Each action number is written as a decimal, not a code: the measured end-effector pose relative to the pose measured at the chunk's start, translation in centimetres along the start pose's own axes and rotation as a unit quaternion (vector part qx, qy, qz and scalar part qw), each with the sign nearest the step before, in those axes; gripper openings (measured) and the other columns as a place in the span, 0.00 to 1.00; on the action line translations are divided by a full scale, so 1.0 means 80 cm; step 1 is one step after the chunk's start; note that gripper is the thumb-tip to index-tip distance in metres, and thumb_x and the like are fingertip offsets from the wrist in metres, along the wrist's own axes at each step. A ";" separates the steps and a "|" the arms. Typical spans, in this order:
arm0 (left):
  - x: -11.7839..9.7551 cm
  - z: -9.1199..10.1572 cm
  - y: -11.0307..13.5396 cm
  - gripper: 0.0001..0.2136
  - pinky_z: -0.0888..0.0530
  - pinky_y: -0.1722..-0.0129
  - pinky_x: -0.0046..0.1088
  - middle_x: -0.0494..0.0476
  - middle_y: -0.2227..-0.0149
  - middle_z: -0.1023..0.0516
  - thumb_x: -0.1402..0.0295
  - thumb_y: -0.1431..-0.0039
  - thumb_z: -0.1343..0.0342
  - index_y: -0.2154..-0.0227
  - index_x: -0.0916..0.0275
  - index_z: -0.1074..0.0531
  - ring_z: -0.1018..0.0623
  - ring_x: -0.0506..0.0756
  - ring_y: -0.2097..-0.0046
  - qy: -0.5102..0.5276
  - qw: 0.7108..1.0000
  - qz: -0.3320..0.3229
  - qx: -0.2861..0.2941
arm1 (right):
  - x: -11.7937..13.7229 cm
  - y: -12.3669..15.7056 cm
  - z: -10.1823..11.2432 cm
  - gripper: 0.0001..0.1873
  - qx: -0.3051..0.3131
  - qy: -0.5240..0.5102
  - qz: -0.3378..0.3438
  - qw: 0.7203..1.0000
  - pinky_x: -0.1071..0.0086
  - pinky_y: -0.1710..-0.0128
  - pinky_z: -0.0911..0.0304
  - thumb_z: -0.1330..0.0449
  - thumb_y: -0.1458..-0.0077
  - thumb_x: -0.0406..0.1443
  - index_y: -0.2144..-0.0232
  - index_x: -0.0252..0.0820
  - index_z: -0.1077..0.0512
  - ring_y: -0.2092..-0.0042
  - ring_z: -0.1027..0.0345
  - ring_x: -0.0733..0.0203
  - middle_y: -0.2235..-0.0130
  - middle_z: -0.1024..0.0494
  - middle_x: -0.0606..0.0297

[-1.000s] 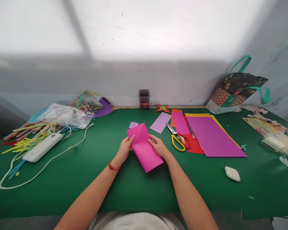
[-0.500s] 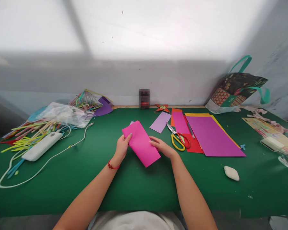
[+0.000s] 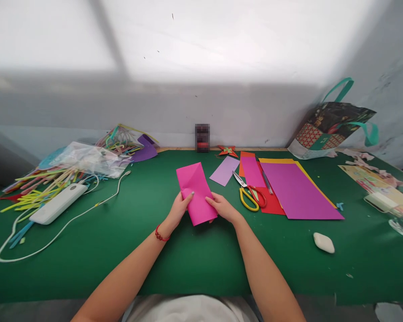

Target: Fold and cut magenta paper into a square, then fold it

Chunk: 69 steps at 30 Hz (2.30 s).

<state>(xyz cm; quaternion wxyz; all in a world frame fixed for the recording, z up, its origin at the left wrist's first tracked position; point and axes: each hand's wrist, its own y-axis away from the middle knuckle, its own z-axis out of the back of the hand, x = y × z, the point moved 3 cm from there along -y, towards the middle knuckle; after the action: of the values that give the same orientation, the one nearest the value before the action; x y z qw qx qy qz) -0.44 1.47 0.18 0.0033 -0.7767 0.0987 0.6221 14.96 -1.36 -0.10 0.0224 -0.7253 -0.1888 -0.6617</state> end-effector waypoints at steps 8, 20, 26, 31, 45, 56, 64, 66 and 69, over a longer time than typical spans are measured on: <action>0.004 0.007 -0.004 0.20 0.29 0.57 0.35 0.63 0.56 0.25 0.57 0.54 0.40 0.61 0.65 0.32 0.26 0.60 0.55 -0.062 0.998 -0.026 -0.020 | -0.009 -0.013 0.004 0.22 -0.071 0.043 0.038 0.996 0.71 0.77 0.39 0.40 0.58 0.53 0.72 0.41 0.31 0.74 0.36 0.64 0.74 0.29 0.68; 0.013 -0.021 0.021 0.21 0.29 0.59 0.32 0.61 0.57 0.24 0.59 0.55 0.38 0.60 0.65 0.31 0.25 0.57 0.59 -0.069 0.967 0.092 0.226 | -0.001 -0.015 0.033 0.24 -0.250 -0.111 0.136 0.952 0.64 0.69 0.35 0.37 0.61 0.51 0.65 0.42 0.29 0.67 0.29 0.54 0.68 0.23 0.63; 0.010 -0.017 0.009 0.21 0.29 0.70 0.25 0.53 0.69 0.25 0.51 0.56 0.41 0.66 0.64 0.33 0.26 0.51 0.70 -0.037 0.991 0.036 0.125 | 0.003 -0.013 0.019 0.21 -0.199 -0.085 0.143 0.966 0.64 0.68 0.36 0.36 0.63 0.50 0.70 0.42 0.29 0.69 0.30 0.56 0.71 0.23 0.64; 0.009 -0.009 0.003 0.22 0.35 0.80 0.22 0.46 0.79 0.32 0.48 0.57 0.43 0.69 0.62 0.36 0.32 0.47 0.80 -0.049 0.996 0.006 0.074 | 0.003 -0.013 0.004 0.22 -0.160 -0.066 0.129 0.976 0.66 0.72 0.38 0.36 0.63 0.51 0.70 0.42 0.30 0.72 0.34 0.59 0.75 0.27 0.67; 0.006 -0.015 0.005 0.22 0.31 0.71 0.25 0.52 0.70 0.28 0.48 0.55 0.45 0.67 0.63 0.34 0.30 0.50 0.71 -0.044 0.995 -0.038 0.087 | 0.009 -0.008 0.016 0.22 -0.242 0.018 0.188 0.952 0.71 0.75 0.49 0.44 0.54 0.54 0.80 0.42 0.37 0.75 0.47 0.65 0.78 0.37 0.70; 0.005 -0.016 0.008 0.22 0.31 0.71 0.25 0.52 0.70 0.28 0.48 0.54 0.45 0.67 0.62 0.36 0.29 0.50 0.71 -0.032 0.994 -0.037 0.093 | 0.011 -0.005 0.015 0.21 -0.248 0.020 0.200 0.948 0.70 0.76 0.50 0.44 0.54 0.54 0.80 0.43 0.36 0.75 0.47 0.65 0.79 0.38 0.69; 0.004 -0.016 0.009 0.21 0.31 0.69 0.26 0.53 0.67 0.27 0.49 0.53 0.45 0.66 0.62 0.35 0.28 0.51 0.69 -0.031 0.995 -0.037 0.091 | 0.014 -0.003 0.014 0.22 -0.257 0.024 0.205 0.944 0.70 0.75 0.48 0.45 0.53 0.54 0.80 0.43 0.36 0.74 0.47 0.65 0.78 0.37 0.69; 0.004 -0.017 0.009 0.21 0.31 0.69 0.26 0.54 0.67 0.28 0.49 0.53 0.45 0.66 0.62 0.35 0.28 0.51 0.69 -0.028 0.995 -0.038 0.092 | 0.014 -0.002 0.014 0.22 -0.259 0.022 0.204 0.944 0.70 0.74 0.48 0.45 0.53 0.54 0.80 0.43 0.36 0.74 0.46 0.64 0.78 0.37 0.69; 0.004 -0.017 0.008 0.21 0.31 0.69 0.26 0.54 0.66 0.28 0.49 0.53 0.45 0.66 0.63 0.35 0.28 0.51 0.69 -0.025 0.995 -0.039 0.091 | 0.014 -0.002 0.014 0.21 -0.257 0.017 0.205 0.944 0.70 0.73 0.48 0.45 0.53 0.54 0.80 0.43 0.36 0.73 0.46 0.64 0.78 0.37 0.69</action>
<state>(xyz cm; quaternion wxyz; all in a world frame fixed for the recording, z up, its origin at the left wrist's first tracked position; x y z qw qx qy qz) 0.81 0.59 0.24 0.1005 -0.7605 0.1240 0.6294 16.04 -0.59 0.81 -0.0265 -0.7181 0.1412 -0.6809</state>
